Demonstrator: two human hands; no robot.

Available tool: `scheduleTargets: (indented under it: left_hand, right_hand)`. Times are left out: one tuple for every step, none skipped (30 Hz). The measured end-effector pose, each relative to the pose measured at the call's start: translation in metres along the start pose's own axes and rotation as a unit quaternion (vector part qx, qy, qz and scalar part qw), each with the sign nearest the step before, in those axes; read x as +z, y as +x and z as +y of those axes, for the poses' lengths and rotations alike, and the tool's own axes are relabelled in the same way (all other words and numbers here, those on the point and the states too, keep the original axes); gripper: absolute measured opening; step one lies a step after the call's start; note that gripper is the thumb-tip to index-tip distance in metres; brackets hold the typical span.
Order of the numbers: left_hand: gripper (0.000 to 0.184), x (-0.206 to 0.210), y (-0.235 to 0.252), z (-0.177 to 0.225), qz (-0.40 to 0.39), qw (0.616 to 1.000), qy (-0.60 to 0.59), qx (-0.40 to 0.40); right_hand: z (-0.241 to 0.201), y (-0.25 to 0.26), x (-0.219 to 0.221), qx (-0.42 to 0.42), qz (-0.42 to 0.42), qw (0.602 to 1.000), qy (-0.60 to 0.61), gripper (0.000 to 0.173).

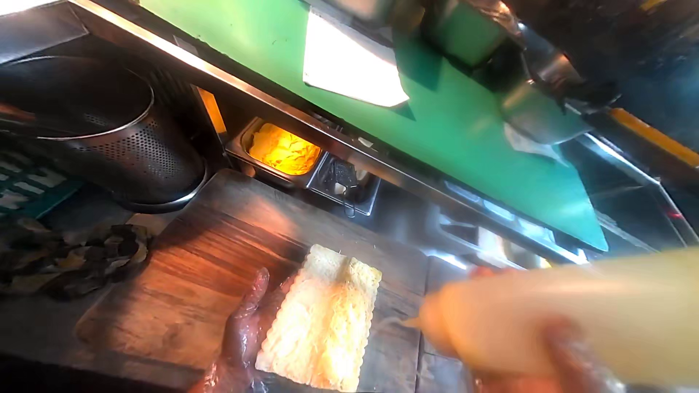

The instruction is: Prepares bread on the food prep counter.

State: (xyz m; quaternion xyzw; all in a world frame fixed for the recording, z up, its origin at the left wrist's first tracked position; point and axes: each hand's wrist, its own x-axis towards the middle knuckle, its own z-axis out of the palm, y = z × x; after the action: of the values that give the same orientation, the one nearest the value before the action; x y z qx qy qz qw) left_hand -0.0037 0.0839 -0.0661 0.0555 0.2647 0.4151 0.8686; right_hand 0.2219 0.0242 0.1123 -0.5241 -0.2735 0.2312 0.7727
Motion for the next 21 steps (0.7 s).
scheduleTargets:
  left_hand:
    - [0.074,-0.001,0.000,0.000,0.001,1.000,0.001,0.002]
    - [0.073,0.000,-0.002,0.000,0.010,1.000,0.007,0.004]
    - [0.072,0.002,-0.003,0.001,0.021,1.000,0.017,0.007]
    - [0.072,0.004,-0.004,0.001,0.027,0.999,0.017,0.006]
    - [0.072,0.006,-0.005,0.001,0.031,0.999,0.016,0.004]
    - [0.071,0.007,-0.005,0.001,0.035,0.999,0.021,0.006]
    - [0.070,0.007,-0.006,0.001,0.033,0.999,0.023,0.008]
    - [0.069,0.007,-0.006,0.002,0.028,0.999,0.028,0.011]
    - [0.069,0.008,-0.006,0.003,0.024,0.999,0.036,0.016]
    - [0.069,0.008,-0.006,0.003,0.021,0.999,0.032,0.017]
    - [0.068,0.008,-0.005,0.003,0.020,0.999,0.026,0.016]
    - [0.069,0.007,-0.005,0.003,0.028,0.999,0.028,0.013]
    - [0.070,0.008,-0.006,0.004,0.044,0.998,0.050,0.012]
    - [0.071,0.008,-0.006,0.005,0.056,0.996,0.075,0.010]
    - [0.073,0.007,-0.004,0.006,0.055,0.995,0.082,0.009]
    - [0.075,0.011,-0.003,0.009,0.047,0.996,0.081,0.006]
    - [0.076,0.021,-0.005,0.013,0.046,0.994,0.099,0.007]
    - [0.074,0.039,-0.011,0.015,0.054,0.987,0.150,0.021]
    - [0.071,0.056,-0.019,0.014,0.032,0.974,0.219,0.041]
    - [0.065,0.070,-0.025,0.011,-0.004,0.943,0.325,0.070]
    - [0.058,0.083,-0.025,0.004,-0.026,0.884,0.453,0.109]
  right_hand:
    - [-0.001,0.002,-0.001,-0.001,-0.002,1.000,0.002,0.023]
    - [-0.005,-0.005,-0.006,0.024,-0.026,0.999,0.024,0.027]
    - [-0.008,-0.016,-0.012,0.059,-0.047,0.995,0.059,0.032]
    - [-0.010,-0.025,-0.013,0.082,-0.052,0.993,0.074,0.036]
    - [-0.008,-0.030,-0.012,0.088,-0.051,0.992,0.070,0.037]
    - [-0.004,-0.027,-0.011,0.080,-0.055,0.994,0.048,0.037]
    - [0.001,-0.018,-0.007,0.066,-0.035,0.997,0.028,0.034]
    - [0.006,-0.007,0.001,0.045,-0.006,0.999,0.014,0.031]
    - [0.010,0.001,0.010,0.028,0.016,0.999,0.007,0.029]
    - [0.014,0.002,0.014,0.028,0.028,0.999,0.009,0.031]
    - [0.018,-0.007,0.015,0.040,0.041,0.998,0.019,0.039]
    - [0.026,-0.021,0.015,0.049,0.068,0.996,0.025,0.048]
    - [0.036,-0.036,0.017,0.066,0.113,0.991,0.034,0.052]
    - [0.046,-0.048,0.020,0.087,0.169,0.981,0.043,0.052]
    - [0.054,-0.054,0.021,0.118,0.222,0.966,0.058,0.048]
    - [0.058,-0.054,0.017,0.161,0.268,0.945,0.093,0.044]
    - [0.055,-0.052,0.011,0.213,0.292,0.924,0.127,0.041]
    - [0.049,-0.051,0.000,0.265,0.292,0.905,0.160,0.041]
    - [0.041,-0.052,-0.012,0.306,0.286,0.888,0.189,0.044]
    - [0.033,-0.055,-0.024,0.333,0.270,0.879,0.210,0.046]
    - [0.028,-0.058,-0.036,0.346,0.254,0.870,0.241,0.050]
